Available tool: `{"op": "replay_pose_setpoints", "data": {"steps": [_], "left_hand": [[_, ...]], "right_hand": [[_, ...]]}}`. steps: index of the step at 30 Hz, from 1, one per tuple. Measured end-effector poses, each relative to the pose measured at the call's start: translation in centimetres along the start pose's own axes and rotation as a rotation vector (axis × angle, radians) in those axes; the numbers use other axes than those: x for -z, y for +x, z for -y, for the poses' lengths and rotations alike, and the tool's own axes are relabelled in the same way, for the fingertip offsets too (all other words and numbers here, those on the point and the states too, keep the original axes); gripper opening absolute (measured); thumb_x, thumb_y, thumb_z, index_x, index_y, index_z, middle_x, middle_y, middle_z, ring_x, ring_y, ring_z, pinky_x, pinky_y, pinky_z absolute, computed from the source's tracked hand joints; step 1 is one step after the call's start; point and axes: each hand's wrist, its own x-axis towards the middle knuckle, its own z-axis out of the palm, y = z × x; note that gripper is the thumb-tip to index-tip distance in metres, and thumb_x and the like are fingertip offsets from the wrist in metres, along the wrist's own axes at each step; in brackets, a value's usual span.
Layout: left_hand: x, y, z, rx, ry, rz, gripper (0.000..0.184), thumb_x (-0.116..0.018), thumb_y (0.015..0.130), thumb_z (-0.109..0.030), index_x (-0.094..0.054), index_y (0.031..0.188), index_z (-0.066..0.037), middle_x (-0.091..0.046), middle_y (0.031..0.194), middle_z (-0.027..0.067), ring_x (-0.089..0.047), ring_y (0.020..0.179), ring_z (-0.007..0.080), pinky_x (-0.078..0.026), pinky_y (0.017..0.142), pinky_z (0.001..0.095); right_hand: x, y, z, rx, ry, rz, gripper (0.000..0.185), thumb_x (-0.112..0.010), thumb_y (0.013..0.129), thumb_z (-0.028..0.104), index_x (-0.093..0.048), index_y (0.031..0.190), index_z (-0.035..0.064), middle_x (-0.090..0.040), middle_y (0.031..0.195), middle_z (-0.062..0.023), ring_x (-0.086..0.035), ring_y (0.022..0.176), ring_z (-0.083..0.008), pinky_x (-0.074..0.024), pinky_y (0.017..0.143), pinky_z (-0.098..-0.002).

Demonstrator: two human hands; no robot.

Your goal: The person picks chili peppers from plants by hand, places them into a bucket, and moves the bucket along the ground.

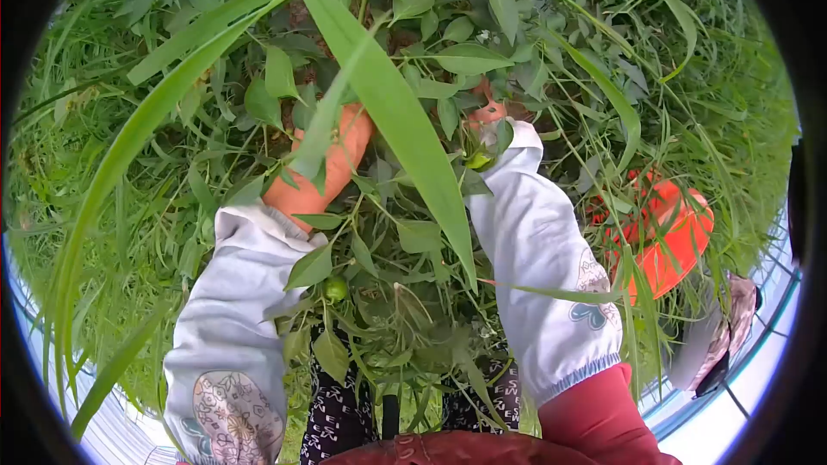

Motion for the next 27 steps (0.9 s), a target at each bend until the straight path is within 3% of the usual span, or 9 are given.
{"op": "replay_pose_setpoints", "data": {"steps": [4,8,9,13,17,19,21,25,27], "left_hand": [[-1.5,3.2,1.1,0.203,-0.468,0.009,0.028,-0.054,0.07,-0.004,-0.055,0.098,0.0,-0.056,0.091,0.0207,-0.058,0.079,0.03,-0.046,0.067,0.0379],[-2.7,3.9,2.7,-0.151,-0.279,-0.023,0.024,-0.049,0.077,-0.002,-0.057,0.1,-0.002,-0.059,0.095,0.0113,-0.057,0.079,0.024,-0.043,0.074,0.0315],[-1.5,5.1,2.3,0.124,-0.642,0.314,0.024,-0.049,0.084,-0.011,-0.055,0.105,-0.004,-0.06,0.095,0.0059,-0.056,0.08,0.0223,-0.043,0.074,0.0308],[2.3,5.6,0.4,0.06,-0.464,0.363,0.03,-0.06,0.082,-0.023,-0.055,0.105,-0.004,-0.059,0.101,0.0059,-0.055,0.089,0.0155,-0.043,0.076,0.0256],[1.0,5.0,-0.1,-0.038,-0.987,-0.056,0.037,-0.062,0.076,-0.029,-0.057,0.102,-0.003,-0.062,0.085,0.0086,-0.057,0.077,0.0197,-0.045,0.07,0.0321],[-0.3,5.2,1.0,0.038,-0.81,-0.027,0.036,-0.062,0.078,-0.02,-0.052,0.109,-0.005,-0.058,0.102,0.0051,-0.053,0.093,0.0155,-0.042,0.083,0.0315],[0.6,4.6,1.4,-0.542,0.474,-0.23,0.035,-0.057,0.08,-0.009,-0.048,0.113,-0.004,-0.056,0.112,0.004,-0.053,0.102,0.0171,-0.036,0.096,0.032],[2.4,4.8,-0.1,-0.369,-0.011,-0.031,0.037,-0.055,0.075,-0.007,-0.052,0.111,-0.009,-0.057,0.106,0.0062,-0.054,0.1,0.0232,-0.036,0.095,0.0329],[1.3,4.2,1.4,-0.432,0.014,-0.11,0.038,-0.057,0.069,-0.009,-0.055,0.107,-0.009,-0.059,0.1,0.0073,-0.055,0.097,0.026,-0.042,0.088,0.034]], "right_hand": [[0.1,-0.7,0.2,-0.017,0.024,0.041,0.027,-0.058,0.082,0.03,-0.055,0.103,0.0148,-0.06,0.09,0.0,-0.055,0.068,-0.0137,-0.0455,0.056,-0.0296],[-0.2,-0.6,0.0,-0.036,0.043,0.104,0.025,-0.06,0.081,0.028,-0.056,0.102,0.0156,-0.06,0.089,0.0009,-0.055,0.068,-0.0131,-0.0453,0.055,-0.0293],[-0.5,-0.6,-0.1,-0.043,0.051,0.124,0.025,-0.06,0.081,0.028,-0.056,0.102,0.0158,-0.06,0.089,0.0011,-0.055,0.068,-0.013,-0.0453,0.055,-0.0293],[-1.5,-0.6,-0.8,-0.07,0.055,0.202,0.024,-0.062,0.08,0.026,-0.056,0.101,0.0163,-0.06,0.088,0.0016,-0.055,0.068,-0.0128,-0.0453,0.055,-0.0293],[-2.7,-2.2,-0.8,-0.123,-0.004,0.222,0.027,-0.064,0.079,0.026,-0.056,0.102,0.0158,-0.06,0.09,0.0012,-0.056,0.07,-0.014,-0.046,0.058,-0.0302],[-3.4,-3.0,-0.5,-0.151,-0.038,0.239,0.028,-0.065,0.078,0.026,-0.055,0.103,0.0156,-0.06,0.091,0.001,-0.056,0.071,-0.0145,-0.0464,0.059,-0.0306],[-4.3,-4.0,0.2,-0.199,-0.093,0.275,0.03,-0.066,0.077,0.025,-0.055,0.103,0.0153,-0.06,0.092,0.0008,-0.056,0.072,-0.0151,-0.0468,0.06,-0.0311],[-5.7,-4.0,-0.3,-0.006,-0.536,0.266,0.034,-0.059,0.081,0.03,-0.053,0.109,0.0123,-0.056,0.106,-0.0059,-0.056,0.08,-0.0176,-0.0469,0.066,-0.0333],[-6.3,-5.1,-1.1,0.001,-0.265,0.143,0.028,-0.059,0.082,0.028,-0.056,0.106,0.0123,-0.058,0.095,-0.006,-0.054,0.07,-0.0153,-0.0436,0.056,-0.0287]]}}
